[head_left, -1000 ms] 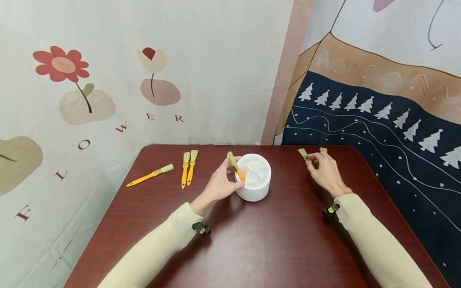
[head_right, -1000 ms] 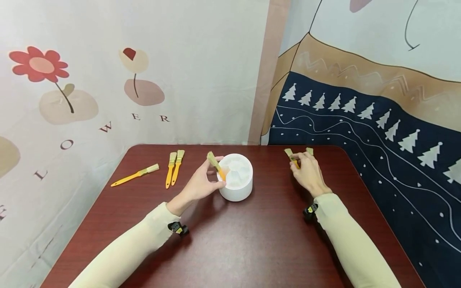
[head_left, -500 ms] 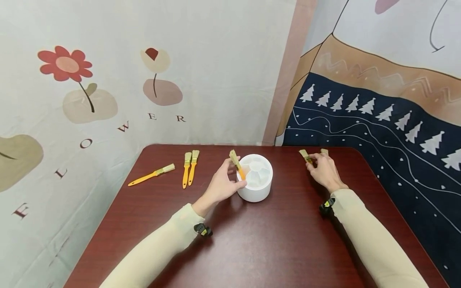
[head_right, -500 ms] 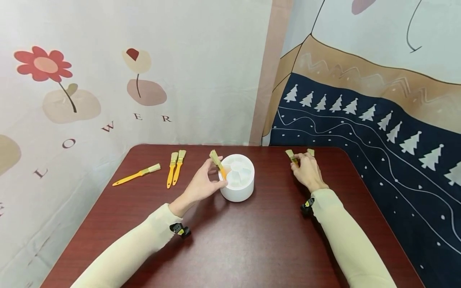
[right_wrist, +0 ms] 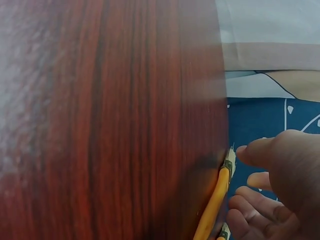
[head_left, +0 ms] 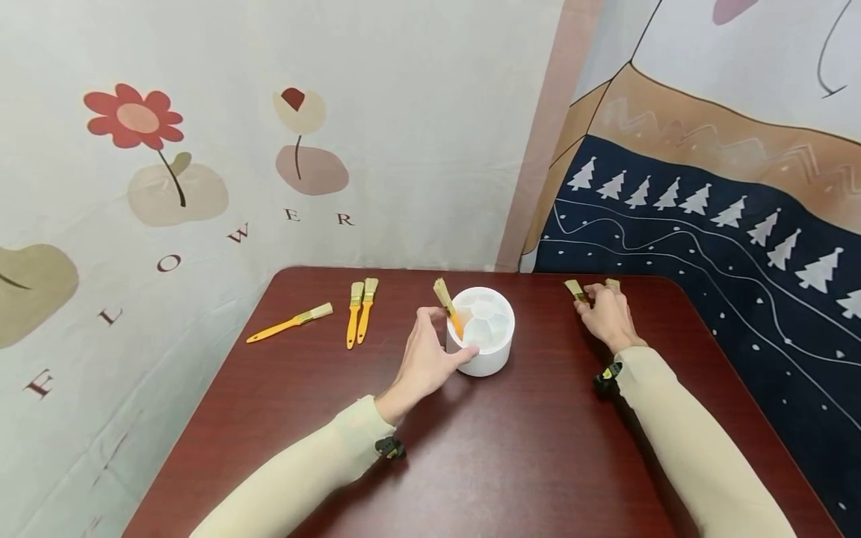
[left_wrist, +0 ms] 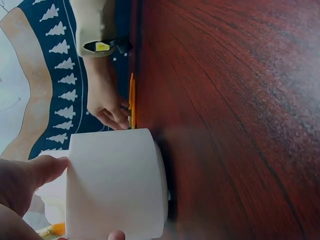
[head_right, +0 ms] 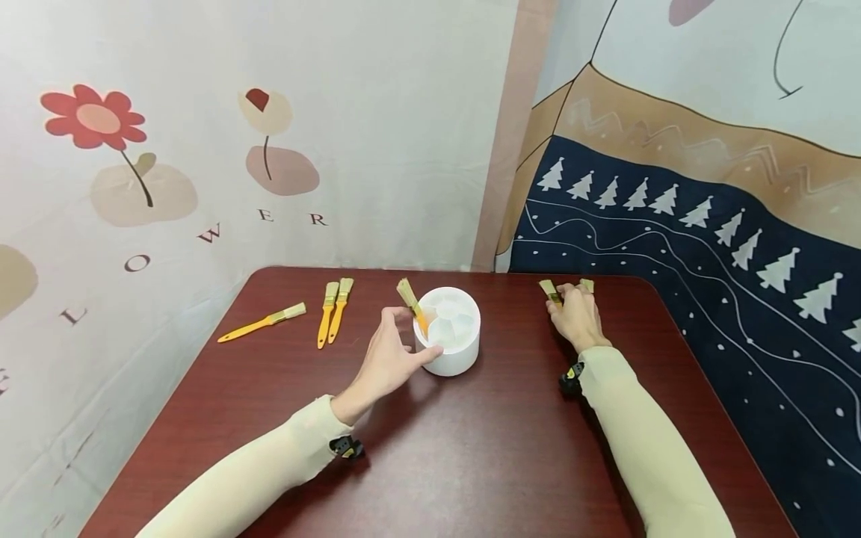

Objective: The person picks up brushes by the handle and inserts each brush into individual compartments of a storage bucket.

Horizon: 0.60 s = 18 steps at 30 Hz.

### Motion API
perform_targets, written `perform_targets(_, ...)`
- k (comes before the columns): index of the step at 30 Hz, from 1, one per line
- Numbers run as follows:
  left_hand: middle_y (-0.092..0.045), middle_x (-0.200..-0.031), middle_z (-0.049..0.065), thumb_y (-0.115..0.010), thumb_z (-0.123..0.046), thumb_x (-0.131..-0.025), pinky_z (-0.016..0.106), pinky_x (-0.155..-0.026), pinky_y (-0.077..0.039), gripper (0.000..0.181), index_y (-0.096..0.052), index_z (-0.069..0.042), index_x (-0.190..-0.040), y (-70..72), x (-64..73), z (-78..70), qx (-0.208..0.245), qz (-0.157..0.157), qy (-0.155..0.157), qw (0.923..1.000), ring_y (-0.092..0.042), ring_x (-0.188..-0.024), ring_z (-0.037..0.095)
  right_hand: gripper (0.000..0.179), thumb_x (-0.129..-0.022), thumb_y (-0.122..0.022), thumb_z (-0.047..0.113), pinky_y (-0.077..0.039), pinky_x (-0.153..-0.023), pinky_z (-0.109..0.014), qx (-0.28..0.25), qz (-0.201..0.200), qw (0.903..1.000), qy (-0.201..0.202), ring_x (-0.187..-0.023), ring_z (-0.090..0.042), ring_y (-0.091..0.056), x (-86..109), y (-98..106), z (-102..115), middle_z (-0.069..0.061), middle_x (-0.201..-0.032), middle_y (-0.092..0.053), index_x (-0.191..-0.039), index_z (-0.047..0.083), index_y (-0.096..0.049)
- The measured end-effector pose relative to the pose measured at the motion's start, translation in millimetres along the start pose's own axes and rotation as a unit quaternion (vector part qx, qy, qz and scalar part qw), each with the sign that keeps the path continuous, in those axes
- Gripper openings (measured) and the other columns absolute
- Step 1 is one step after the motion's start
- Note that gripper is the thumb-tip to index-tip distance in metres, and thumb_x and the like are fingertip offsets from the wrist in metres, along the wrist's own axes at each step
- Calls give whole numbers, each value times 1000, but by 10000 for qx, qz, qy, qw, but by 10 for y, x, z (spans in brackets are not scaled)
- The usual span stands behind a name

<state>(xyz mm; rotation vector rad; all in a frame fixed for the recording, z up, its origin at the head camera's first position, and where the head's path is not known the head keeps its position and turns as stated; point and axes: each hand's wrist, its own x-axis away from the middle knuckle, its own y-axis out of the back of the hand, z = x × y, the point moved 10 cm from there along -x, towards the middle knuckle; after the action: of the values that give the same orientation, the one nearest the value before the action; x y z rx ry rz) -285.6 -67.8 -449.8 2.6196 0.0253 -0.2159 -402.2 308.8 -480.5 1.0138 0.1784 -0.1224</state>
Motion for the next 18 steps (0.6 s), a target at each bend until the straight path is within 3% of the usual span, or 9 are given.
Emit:
perform_targets(5,-67,-152,20,-102,-30,-89,51,-108,-60,84,-51,-6,-151,2,-6,21,-79,11,46,10000,-71,-130,41,50,-112,-73,18,-60,-108,-69,93,44,9999,-50,-129,-58,-68,-32,-55,9,-39,-138,-71,-149,-14,-66)
perform_targets(12,-66,-155,22,-98,-28,-92,54,-109,-64,80,-51,-5,-153,-4,-54,43,-105,278,-81,9995,-78,-124,42,45,-111,-74,15,-61,-106,-70,100,-37,9999,17,-126,-60,-69,-75,-59,-32,-39,-133,-75,-142,-17,-71)
perform_targets(18,-68,-151,23,-98,-24,-93,53,-105,-69,78,-54,-4,-154,4,-76,51,-20,417,-179,9990,-80,-126,42,40,-108,-80,21,-65,-99,-66,64,-127,9999,82,-119,-55,-73,-222,-184,-250,-31,-126,-81,-132,-12,-80)
